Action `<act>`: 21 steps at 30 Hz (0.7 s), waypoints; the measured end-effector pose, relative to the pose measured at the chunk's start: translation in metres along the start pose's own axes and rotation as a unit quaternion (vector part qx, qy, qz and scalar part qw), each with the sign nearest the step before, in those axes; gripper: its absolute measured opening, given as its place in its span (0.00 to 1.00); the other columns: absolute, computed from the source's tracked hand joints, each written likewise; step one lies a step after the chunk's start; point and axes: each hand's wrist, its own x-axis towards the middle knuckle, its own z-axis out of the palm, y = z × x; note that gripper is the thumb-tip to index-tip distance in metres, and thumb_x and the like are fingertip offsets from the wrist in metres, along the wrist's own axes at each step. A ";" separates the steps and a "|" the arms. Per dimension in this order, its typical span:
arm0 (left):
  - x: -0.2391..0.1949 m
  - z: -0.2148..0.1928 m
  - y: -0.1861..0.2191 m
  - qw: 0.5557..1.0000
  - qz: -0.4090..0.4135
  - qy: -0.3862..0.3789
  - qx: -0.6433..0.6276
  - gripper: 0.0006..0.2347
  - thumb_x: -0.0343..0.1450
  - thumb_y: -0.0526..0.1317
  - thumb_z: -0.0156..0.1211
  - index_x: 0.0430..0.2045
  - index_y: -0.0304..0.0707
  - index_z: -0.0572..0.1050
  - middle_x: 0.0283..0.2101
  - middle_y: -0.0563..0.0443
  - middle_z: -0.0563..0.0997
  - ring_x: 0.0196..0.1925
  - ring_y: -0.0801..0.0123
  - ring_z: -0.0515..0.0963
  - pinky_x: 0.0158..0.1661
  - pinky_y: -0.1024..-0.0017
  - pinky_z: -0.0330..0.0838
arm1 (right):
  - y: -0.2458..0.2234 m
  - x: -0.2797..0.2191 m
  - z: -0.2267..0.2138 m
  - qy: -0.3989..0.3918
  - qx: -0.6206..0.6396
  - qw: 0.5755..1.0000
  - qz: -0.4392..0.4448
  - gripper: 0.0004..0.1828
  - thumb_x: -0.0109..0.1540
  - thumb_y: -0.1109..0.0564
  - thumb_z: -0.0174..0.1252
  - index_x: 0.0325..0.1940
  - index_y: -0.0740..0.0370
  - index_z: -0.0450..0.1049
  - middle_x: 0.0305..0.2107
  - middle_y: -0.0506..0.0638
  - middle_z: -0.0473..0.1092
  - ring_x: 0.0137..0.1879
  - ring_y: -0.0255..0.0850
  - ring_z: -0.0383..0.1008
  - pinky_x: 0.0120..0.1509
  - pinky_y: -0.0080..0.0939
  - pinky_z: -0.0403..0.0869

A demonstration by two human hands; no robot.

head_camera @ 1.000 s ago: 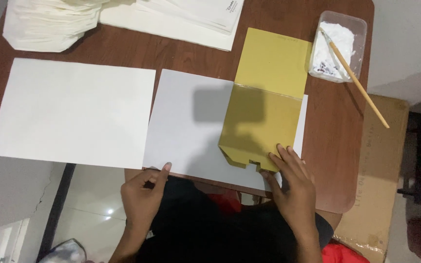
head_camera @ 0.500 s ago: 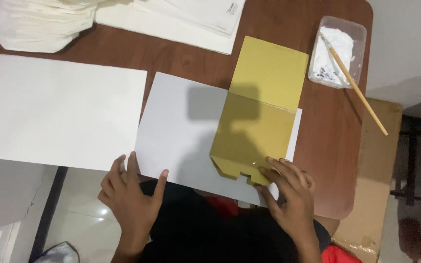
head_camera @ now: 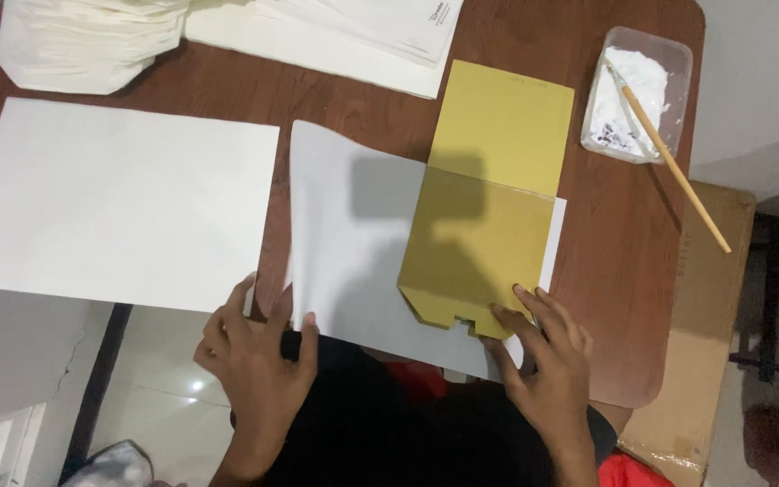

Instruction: Folding paper and applying glue with a brush to assemble paper bags.

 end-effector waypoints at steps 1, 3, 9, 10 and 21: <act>0.001 0.001 0.004 1.000 0.004 0.001 -0.026 0.11 0.71 0.47 0.58 0.45 0.58 0.81 0.65 0.46 0.73 0.61 0.42 0.70 0.49 0.46 0.59 | 0.001 0.000 0.000 0.002 -0.005 1.000 0.001 0.19 0.61 0.46 0.64 0.56 0.43 0.78 0.66 0.41 0.68 0.73 0.47 0.66 0.68 0.53 0.61; 0.011 0.000 0.012 0.992 0.056 0.029 -0.108 0.12 0.71 0.40 0.57 0.48 0.50 0.80 0.55 0.50 0.78 0.53 0.53 0.75 0.46 0.57 0.61 | 0.005 0.001 0.001 0.007 -0.004 1.000 -0.009 0.20 0.61 0.46 0.64 0.57 0.43 0.77 0.66 0.42 0.68 0.73 0.48 0.66 0.68 0.55 0.62; -0.010 0.044 0.044 0.917 0.221 0.038 -0.330 0.11 0.71 0.35 0.63 0.47 0.34 0.75 0.41 0.46 0.79 0.44 0.57 0.77 0.50 0.61 0.71 | 0.009 -0.001 0.001 0.022 -0.005 1.000 -0.007 0.21 0.60 0.46 0.66 0.58 0.39 0.76 0.66 0.42 0.67 0.73 0.50 0.66 0.68 0.56 0.61; -0.017 0.053 0.048 0.888 0.275 0.001 -0.368 0.12 0.69 0.37 0.63 0.45 0.37 0.74 0.44 0.44 0.79 0.46 0.53 0.79 0.47 0.57 0.73 | 0.007 0.000 -0.002 0.025 0.003 1.000 -0.008 0.21 0.60 0.46 0.67 0.57 0.40 0.76 0.66 0.43 0.68 0.72 0.49 0.66 0.68 0.54 0.61; 0.021 0.026 0.109 0.768 0.547 -0.058 -0.327 0.13 0.75 0.31 0.58 0.54 0.42 0.72 0.40 0.49 0.78 0.40 0.59 0.77 0.48 0.54 0.75 | 0.011 0.002 -0.028 0.031 0.285 0.956 0.055 0.42 0.49 0.70 0.45 0.71 0.65 0.59 0.69 0.62 0.60 0.77 0.54 0.59 0.81 0.55 0.56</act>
